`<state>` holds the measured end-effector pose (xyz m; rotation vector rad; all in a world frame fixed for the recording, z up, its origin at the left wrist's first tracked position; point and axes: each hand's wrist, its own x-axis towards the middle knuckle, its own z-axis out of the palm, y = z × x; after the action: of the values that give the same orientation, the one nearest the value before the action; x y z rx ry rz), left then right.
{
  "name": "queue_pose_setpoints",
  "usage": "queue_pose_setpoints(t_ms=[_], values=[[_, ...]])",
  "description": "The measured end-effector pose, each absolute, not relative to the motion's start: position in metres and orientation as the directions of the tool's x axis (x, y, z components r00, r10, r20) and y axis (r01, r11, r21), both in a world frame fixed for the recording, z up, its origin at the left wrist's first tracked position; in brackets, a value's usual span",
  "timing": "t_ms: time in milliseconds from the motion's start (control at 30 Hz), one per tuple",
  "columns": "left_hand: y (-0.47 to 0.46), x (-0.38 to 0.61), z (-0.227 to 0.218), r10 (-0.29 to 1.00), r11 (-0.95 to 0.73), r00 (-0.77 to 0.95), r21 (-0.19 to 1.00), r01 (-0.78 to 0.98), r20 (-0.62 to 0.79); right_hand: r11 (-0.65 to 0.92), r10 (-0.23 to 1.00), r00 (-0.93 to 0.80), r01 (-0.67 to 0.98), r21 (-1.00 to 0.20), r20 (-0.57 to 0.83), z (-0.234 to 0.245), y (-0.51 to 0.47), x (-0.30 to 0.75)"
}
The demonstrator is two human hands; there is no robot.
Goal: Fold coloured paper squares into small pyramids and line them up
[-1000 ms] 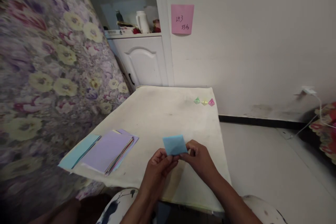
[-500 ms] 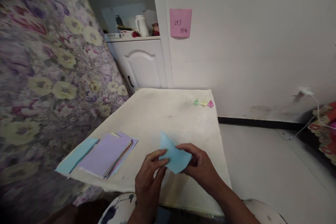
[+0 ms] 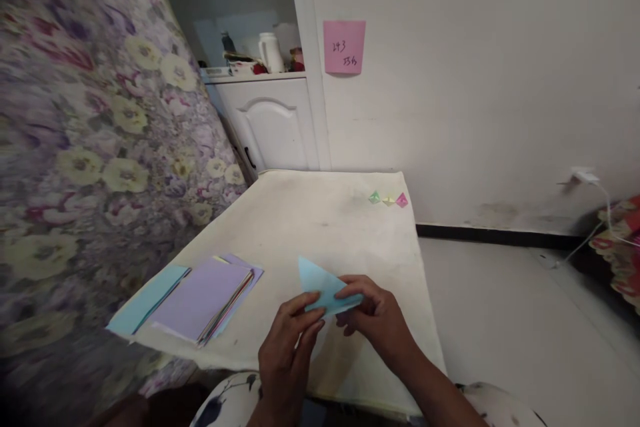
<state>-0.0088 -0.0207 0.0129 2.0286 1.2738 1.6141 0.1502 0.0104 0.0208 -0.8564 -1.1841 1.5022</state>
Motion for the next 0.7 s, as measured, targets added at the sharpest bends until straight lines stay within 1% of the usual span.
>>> queue_pose_setpoints(t_ms=[100,167,233,300,400,467,500,567,633,700], values=[[-0.02,-0.009,0.01,0.73,-0.604,0.014,0.635,0.482,0.684,-0.09,0.959,-0.282,-0.323,-0.942,0.005,0.018,0.012,0.15],[-0.02,-0.008,0.01,0.725,-0.608,0.007,0.635,0.476,0.689,-0.133,0.955,-0.297,-0.376,-0.917,-0.016,0.016,0.011,0.149],[-0.019,-0.007,0.01,0.735,-0.598,-0.004,0.65,0.469,0.678,-0.14,0.962,-0.272,-0.412,-0.901,-0.025,0.014,0.011,0.147],[-0.019,-0.006,0.009,0.755,-0.572,-0.032,0.682,0.456,0.655,-0.102,0.976,-0.219,-0.389,-0.916,-0.015,0.013,0.009,0.145],[-0.018,-0.002,0.009,0.798,-0.499,-0.122,0.761,0.415,0.59,-0.02,0.991,-0.135,-0.272,-0.962,0.017,0.016,0.007,0.142],[-0.018,0.003,0.01,0.837,-0.422,-0.216,0.844,0.33,0.503,0.02,0.996,-0.086,-0.179,-0.984,0.036,0.018,0.005,0.141],[-0.018,0.006,0.01,0.858,-0.379,-0.264,0.89,0.254,0.441,0.036,0.997,-0.06,-0.137,-0.99,0.045,0.019,0.005,0.14],[-0.016,0.011,0.011,0.899,-0.297,-0.323,0.954,0.049,0.297,0.056,0.998,-0.011,-0.077,-0.995,0.057,0.019,0.004,0.14],[-0.014,0.014,0.011,0.934,-0.203,-0.325,0.97,-0.131,0.151,0.058,0.998,0.02,-0.06,-0.997,0.057,0.019,0.004,0.139],[-0.011,0.013,0.01,0.957,-0.11,-0.286,0.964,-0.241,0.038,0.052,0.998,0.024,-0.065,-0.996,0.051,0.018,0.005,0.139]])
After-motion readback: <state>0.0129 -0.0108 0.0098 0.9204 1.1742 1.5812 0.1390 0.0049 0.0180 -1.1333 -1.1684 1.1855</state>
